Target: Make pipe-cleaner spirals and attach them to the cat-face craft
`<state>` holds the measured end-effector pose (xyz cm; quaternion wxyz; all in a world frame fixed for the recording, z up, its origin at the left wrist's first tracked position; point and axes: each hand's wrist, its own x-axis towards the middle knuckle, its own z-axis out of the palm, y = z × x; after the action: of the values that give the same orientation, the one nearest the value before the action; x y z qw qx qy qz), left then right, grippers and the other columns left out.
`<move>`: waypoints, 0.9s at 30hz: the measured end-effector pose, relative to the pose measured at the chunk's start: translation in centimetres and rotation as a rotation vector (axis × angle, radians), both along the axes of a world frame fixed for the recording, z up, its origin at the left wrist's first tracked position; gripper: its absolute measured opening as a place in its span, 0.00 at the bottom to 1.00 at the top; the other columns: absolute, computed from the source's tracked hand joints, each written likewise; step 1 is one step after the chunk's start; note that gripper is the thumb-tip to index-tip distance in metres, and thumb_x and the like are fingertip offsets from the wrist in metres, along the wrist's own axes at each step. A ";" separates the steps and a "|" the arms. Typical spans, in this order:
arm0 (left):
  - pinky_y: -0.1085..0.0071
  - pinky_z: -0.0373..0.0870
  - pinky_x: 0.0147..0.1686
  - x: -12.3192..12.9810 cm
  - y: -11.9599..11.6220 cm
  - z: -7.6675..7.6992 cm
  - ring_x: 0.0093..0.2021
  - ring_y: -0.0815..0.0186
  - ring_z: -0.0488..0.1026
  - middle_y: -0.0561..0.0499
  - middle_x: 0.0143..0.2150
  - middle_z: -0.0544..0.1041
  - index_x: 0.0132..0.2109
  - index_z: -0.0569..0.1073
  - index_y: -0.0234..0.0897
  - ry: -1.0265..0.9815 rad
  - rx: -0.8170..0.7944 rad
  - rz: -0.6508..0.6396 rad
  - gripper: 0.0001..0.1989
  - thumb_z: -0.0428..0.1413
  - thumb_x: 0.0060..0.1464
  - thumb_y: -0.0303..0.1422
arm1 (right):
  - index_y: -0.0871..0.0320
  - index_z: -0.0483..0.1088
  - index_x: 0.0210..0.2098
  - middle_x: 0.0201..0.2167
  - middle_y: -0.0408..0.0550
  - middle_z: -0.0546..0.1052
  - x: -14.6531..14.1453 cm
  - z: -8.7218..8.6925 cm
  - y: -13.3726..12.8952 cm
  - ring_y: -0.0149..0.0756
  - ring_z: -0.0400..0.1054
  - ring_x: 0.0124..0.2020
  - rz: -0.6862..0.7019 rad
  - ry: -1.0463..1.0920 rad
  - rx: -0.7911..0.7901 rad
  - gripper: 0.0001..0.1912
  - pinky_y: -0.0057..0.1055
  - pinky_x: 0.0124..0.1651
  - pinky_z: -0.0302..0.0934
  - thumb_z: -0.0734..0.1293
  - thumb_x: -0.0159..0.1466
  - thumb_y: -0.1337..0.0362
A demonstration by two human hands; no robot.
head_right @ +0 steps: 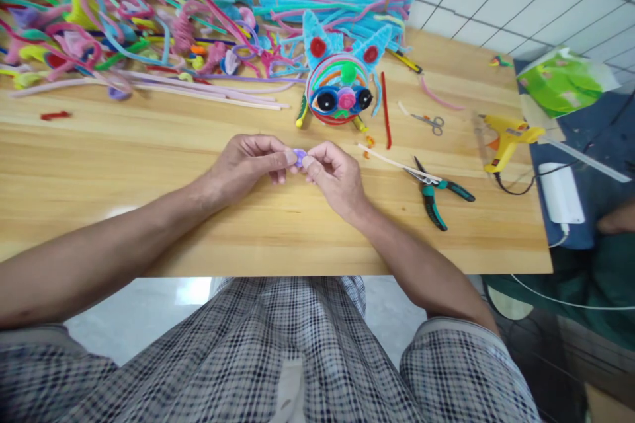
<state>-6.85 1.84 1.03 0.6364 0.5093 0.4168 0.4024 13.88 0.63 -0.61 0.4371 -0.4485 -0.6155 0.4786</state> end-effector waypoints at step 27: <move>0.72 0.73 0.29 -0.3 -0.1 0.4 0.24 0.69 0.74 0.48 0.28 0.84 0.32 0.85 0.36 0.090 0.026 -0.005 0.17 0.74 0.51 0.46 | 0.54 0.71 0.35 0.29 0.42 0.80 -0.4 0.2 -0.1 0.29 0.69 0.27 0.037 0.031 -0.059 0.28 0.28 0.32 0.65 0.74 0.65 0.35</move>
<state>-7.15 1.70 1.40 0.6114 0.5360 0.4385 0.3828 13.47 0.56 -0.36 0.4244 -0.4422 -0.6025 0.5112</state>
